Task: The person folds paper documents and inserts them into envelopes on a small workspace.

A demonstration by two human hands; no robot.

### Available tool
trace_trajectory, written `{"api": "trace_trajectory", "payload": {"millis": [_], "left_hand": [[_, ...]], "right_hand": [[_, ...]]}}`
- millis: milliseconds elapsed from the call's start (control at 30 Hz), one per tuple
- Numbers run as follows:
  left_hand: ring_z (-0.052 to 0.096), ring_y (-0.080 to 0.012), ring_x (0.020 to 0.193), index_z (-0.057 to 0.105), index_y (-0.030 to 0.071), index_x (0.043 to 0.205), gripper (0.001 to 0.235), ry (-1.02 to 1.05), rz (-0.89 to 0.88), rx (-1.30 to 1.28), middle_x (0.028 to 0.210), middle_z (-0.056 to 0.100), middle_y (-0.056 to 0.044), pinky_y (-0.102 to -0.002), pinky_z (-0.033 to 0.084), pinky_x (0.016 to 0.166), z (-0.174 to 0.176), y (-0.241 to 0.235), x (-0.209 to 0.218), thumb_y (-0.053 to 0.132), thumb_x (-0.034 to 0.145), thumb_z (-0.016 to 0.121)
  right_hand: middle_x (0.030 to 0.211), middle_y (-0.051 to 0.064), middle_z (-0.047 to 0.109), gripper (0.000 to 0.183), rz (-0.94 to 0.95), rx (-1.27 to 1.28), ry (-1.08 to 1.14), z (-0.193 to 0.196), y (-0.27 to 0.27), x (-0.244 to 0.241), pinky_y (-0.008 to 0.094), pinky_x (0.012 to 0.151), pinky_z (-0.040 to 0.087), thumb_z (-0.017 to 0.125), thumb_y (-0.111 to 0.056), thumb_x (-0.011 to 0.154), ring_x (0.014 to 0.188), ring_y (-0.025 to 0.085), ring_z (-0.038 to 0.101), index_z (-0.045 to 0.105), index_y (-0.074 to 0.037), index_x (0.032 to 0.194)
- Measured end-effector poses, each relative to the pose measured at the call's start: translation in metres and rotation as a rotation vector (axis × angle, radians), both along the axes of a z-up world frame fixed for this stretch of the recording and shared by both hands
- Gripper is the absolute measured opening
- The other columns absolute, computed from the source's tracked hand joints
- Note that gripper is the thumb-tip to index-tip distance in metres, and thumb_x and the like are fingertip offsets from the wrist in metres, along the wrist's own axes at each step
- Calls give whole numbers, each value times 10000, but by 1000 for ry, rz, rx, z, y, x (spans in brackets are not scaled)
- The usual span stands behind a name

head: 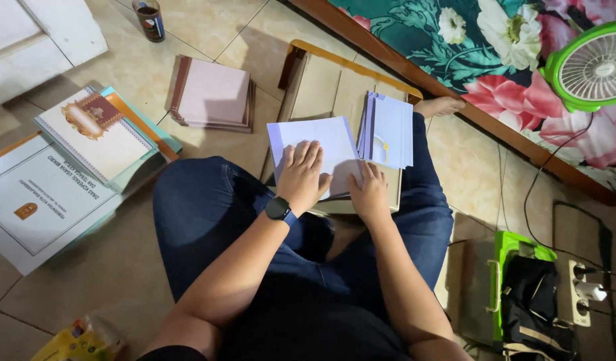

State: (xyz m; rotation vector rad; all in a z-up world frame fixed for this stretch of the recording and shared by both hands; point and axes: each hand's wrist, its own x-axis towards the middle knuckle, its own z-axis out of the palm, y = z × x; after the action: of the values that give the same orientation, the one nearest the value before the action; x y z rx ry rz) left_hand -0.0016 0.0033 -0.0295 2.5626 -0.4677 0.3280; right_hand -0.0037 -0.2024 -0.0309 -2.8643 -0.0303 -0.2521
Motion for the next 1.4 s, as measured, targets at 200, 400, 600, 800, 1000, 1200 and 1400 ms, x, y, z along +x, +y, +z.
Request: {"api": "trace_trajectory", "payload": {"millis": [200,400,600,800,1000,1200,1400], "left_hand": [[425,-327,1445,589,43,1374,594,90,-29,-168,1502,531,-131,-554,192,1222,25,12,2,464,957,589],[472,-316,1425,679,66,1302,703,228,-11,-383,1418,628,-113,-559,156,1231,34,18,3,658,1010,436],[422,-318,1463,680,74,1311,738,321,-33,-442,1437,612,-116,-582,83,1245,41,22,4,687,1004,408],[377,-324,1489,652,62,1345,737,383,-77,-442,1466,585,-134,-605,62,1242,48,27,3,655,1037,341],[340,-344,1505,639,63,1368,749,401,-123,-428,1481,567,-155,-632,39,1225,46,29,3,650,1045,304],[303,-345,1521,637,89,1376,655,414,-147,-422,1508,547,-138,-616,-27,1216,46,30,2,564,1068,306],[291,-337,1520,598,110,1435,501,384,-163,-506,1523,548,-69,-646,-33,1212,3,18,14,285,1068,305]], "right_hand": [[1281,309,614,611,223,214,-255,45,36,-28,590,858,544,587,-15,901,1088,556,616,499,-61,1504],[1197,205,693,600,377,226,-359,36,49,-34,490,822,578,535,15,911,1049,460,677,552,-146,1489],[1166,204,706,540,410,233,-381,32,49,-34,479,809,588,544,17,925,1017,433,699,584,-98,1452],[1189,186,707,490,400,250,-351,39,53,-35,452,834,595,596,-27,933,1007,387,716,591,-72,1421],[1282,232,663,566,398,373,-227,64,63,-43,534,915,563,656,-122,942,1101,446,672,506,-70,1484],[1429,200,564,465,400,443,-216,62,57,-45,530,1060,460,528,-242,1039,1293,458,557,524,-89,1478],[1541,148,476,293,346,35,-420,56,52,-37,487,1115,293,564,-291,1047,1450,369,420,689,-147,1269]]}}
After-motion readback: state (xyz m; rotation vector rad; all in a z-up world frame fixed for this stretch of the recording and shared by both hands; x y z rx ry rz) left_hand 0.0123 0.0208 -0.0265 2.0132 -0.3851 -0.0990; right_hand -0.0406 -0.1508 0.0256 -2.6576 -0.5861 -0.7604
